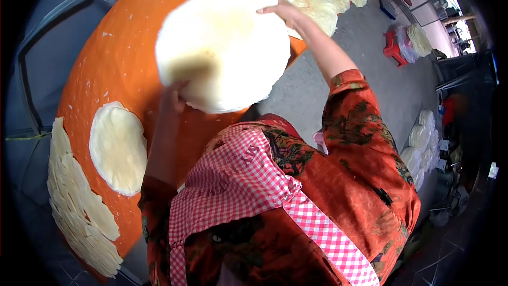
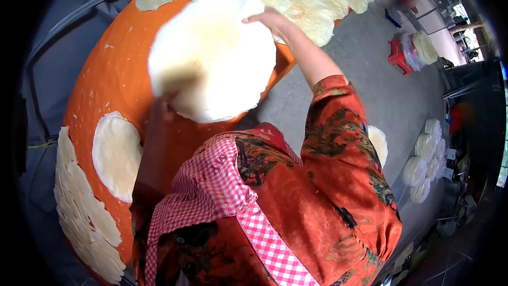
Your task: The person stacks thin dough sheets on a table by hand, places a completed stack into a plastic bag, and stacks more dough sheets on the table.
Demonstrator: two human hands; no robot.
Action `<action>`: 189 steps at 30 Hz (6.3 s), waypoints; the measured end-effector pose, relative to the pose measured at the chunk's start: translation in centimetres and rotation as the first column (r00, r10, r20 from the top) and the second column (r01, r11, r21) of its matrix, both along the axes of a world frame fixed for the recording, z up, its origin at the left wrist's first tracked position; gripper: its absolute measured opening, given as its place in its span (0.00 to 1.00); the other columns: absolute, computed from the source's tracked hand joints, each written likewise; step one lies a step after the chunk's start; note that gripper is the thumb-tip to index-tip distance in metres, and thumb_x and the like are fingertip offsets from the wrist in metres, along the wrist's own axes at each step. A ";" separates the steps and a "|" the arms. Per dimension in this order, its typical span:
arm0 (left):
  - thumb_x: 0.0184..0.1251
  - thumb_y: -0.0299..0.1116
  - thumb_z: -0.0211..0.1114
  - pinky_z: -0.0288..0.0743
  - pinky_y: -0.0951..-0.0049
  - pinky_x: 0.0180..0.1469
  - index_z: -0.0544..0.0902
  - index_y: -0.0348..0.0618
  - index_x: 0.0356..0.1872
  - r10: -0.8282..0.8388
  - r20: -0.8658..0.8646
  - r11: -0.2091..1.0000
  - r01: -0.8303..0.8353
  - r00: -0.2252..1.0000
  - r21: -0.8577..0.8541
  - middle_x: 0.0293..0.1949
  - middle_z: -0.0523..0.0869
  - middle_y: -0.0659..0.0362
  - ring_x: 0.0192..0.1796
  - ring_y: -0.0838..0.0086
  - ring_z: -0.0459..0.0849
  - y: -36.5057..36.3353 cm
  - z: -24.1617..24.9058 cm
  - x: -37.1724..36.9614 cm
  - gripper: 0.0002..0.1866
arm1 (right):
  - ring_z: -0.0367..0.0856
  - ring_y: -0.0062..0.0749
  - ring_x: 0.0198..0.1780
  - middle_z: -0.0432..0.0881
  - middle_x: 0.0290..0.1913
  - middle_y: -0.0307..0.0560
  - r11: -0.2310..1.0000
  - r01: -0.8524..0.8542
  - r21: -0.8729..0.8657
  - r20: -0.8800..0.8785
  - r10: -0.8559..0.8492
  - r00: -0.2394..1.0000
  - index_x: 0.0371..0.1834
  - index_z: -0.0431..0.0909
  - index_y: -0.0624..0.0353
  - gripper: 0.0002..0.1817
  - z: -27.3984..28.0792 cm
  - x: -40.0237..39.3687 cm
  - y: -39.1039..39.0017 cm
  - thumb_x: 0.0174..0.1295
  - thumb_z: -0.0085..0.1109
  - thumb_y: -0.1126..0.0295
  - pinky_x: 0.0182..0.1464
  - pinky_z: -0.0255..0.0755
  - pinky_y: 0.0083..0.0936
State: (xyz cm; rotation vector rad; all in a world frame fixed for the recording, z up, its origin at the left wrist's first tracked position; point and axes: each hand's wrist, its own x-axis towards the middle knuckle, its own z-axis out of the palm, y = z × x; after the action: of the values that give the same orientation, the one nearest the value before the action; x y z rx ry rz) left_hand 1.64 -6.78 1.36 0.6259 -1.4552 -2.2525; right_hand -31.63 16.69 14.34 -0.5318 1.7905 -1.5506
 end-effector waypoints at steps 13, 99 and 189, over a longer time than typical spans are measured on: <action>0.69 0.42 0.56 0.67 0.68 0.59 0.62 0.36 0.67 0.471 0.174 0.872 -0.427 0.865 -0.240 0.63 0.68 0.52 0.60 0.65 0.71 3.4 -2.3 -2.2 0.30 | 0.68 0.45 0.65 0.68 0.65 0.64 0.981 0.052 -0.184 0.349 0.016 0.937 0.68 0.57 0.75 0.50 -12.1 -2.5 0.5 0.55 0.62 0.42 0.67 0.62 0.33; 0.65 0.23 0.59 0.77 0.74 0.50 0.74 0.36 0.54 0.794 -0.005 0.549 -0.712 0.608 0.439 0.46 0.81 0.57 0.47 0.74 0.81 -0.8 -1.8 37.4 0.16 | 0.57 0.48 0.73 0.61 0.71 0.53 0.299 -0.753 0.585 -0.692 0.669 -0.272 0.68 0.64 0.56 0.36 -10.1 54.1 -27.8 0.57 0.63 0.57 0.72 0.53 0.41; 0.63 0.26 0.60 0.74 0.64 0.54 0.71 0.43 0.53 0.856 0.138 0.401 -0.809 0.498 0.431 0.48 0.77 0.58 0.52 0.67 0.78 -4.4 -2.2 39.6 0.17 | 0.83 0.45 0.27 0.82 0.26 0.55 0.728 -0.586 0.356 -0.930 0.337 -0.146 0.32 0.84 0.57 0.06 7.1 52.9 -41.8 0.55 0.57 0.72 0.31 0.76 0.37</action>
State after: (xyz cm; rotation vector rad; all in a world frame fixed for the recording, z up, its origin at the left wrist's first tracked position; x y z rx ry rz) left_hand 41.28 -11.17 -0.84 1.0617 -0.3096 -1.6739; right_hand 21.30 -25.11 21.44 -2.6178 1.7788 -0.6121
